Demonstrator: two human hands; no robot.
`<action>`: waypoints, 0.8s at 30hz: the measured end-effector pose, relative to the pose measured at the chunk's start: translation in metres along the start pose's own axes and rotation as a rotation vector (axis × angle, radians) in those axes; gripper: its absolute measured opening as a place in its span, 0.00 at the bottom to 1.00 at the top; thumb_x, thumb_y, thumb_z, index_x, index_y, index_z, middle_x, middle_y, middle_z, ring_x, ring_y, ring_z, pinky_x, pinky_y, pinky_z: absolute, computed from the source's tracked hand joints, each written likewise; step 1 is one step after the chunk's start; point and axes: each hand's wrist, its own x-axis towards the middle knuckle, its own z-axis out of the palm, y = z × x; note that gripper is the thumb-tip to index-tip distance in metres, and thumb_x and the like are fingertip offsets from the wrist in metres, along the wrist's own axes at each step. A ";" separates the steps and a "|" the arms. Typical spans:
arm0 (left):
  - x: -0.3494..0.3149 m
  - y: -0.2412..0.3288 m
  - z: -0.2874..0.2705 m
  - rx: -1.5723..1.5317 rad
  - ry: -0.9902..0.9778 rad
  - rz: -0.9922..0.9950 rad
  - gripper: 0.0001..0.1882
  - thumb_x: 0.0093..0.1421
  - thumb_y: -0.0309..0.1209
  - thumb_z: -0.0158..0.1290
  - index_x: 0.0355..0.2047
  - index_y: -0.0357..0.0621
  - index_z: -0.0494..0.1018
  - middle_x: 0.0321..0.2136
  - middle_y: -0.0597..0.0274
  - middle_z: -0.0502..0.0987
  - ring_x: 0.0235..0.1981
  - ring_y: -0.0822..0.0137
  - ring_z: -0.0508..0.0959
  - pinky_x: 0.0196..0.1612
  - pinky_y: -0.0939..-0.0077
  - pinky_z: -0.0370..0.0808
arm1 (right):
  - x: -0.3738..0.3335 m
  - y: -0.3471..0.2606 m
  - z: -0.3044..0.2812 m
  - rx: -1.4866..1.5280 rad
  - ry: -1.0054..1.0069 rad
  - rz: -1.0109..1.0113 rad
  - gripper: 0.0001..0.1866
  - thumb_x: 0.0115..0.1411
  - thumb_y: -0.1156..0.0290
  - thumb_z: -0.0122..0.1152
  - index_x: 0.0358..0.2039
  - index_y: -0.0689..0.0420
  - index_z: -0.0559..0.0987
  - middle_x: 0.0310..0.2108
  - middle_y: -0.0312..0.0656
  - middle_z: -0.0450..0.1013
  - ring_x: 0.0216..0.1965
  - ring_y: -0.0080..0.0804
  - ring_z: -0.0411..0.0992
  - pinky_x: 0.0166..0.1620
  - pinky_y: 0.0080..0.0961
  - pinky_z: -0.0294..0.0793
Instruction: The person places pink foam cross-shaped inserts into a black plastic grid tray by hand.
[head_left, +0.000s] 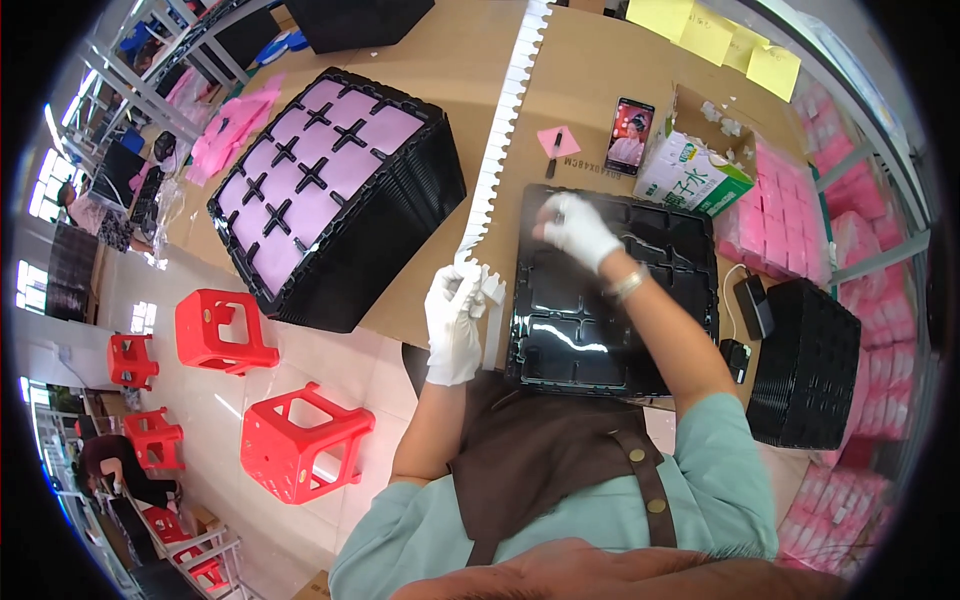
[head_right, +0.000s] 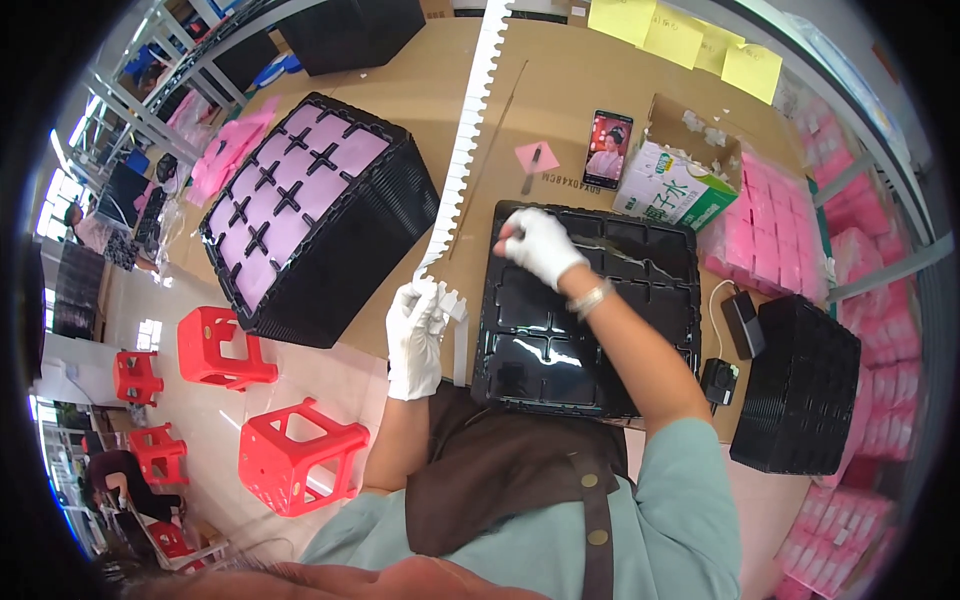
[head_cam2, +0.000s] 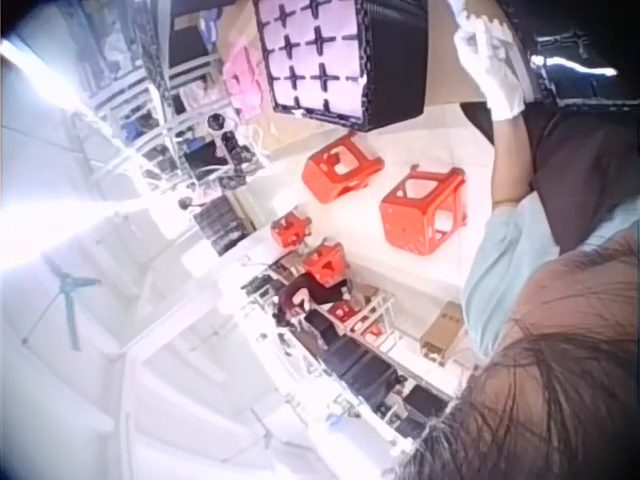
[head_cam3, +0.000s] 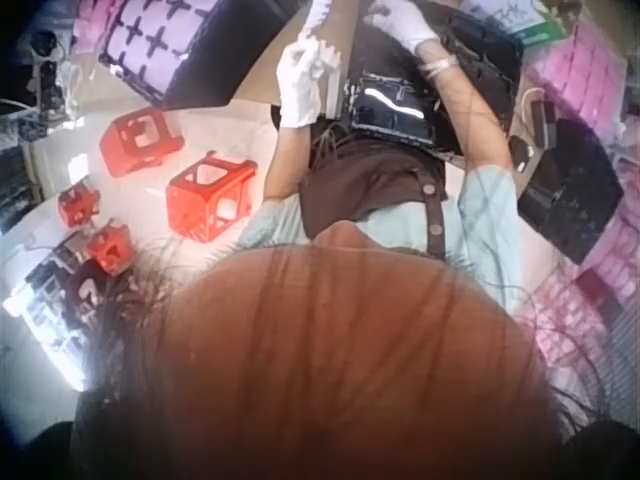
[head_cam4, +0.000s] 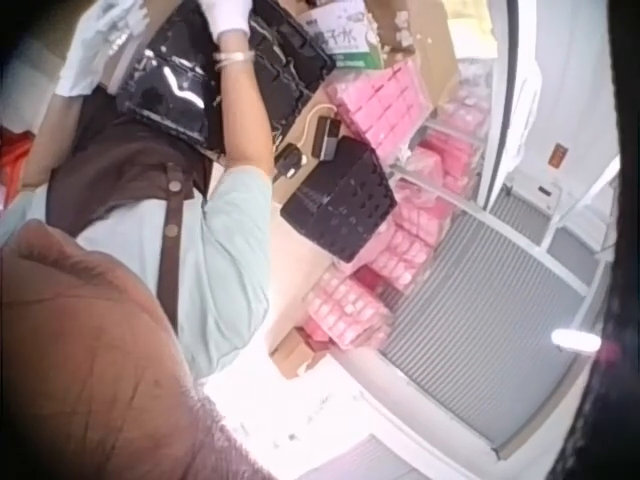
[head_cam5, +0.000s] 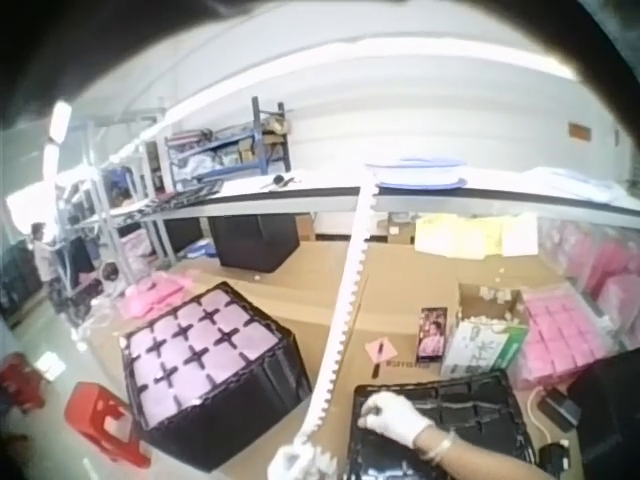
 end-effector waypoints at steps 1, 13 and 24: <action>-0.001 0.001 0.000 -0.002 0.010 0.001 0.08 0.60 0.29 0.57 0.35 0.42 0.69 0.28 0.69 0.73 0.23 0.84 0.66 0.24 0.90 0.61 | -0.019 -0.011 0.009 0.099 -0.049 -0.064 0.16 0.46 0.66 0.72 0.33 0.59 0.79 0.31 0.42 0.74 0.32 0.30 0.72 0.38 0.26 0.72; -0.009 -0.011 0.005 -0.045 -0.032 -0.032 0.08 0.60 0.27 0.55 0.37 0.40 0.69 0.31 0.63 0.75 0.24 0.81 0.70 0.27 0.88 0.65 | -0.101 -0.043 0.033 0.471 0.055 -0.067 0.07 0.48 0.75 0.66 0.26 0.61 0.77 0.29 0.36 0.71 0.31 0.24 0.68 0.36 0.22 0.68; -0.013 -0.007 0.003 -0.057 -0.040 -0.013 0.08 0.61 0.28 0.55 0.37 0.40 0.69 0.34 0.61 0.75 0.29 0.79 0.73 0.29 0.88 0.66 | -0.126 -0.024 0.028 -0.606 -0.132 0.038 0.08 0.43 0.71 0.67 0.24 0.58 0.78 0.36 0.45 0.72 0.40 0.43 0.72 0.42 0.36 0.74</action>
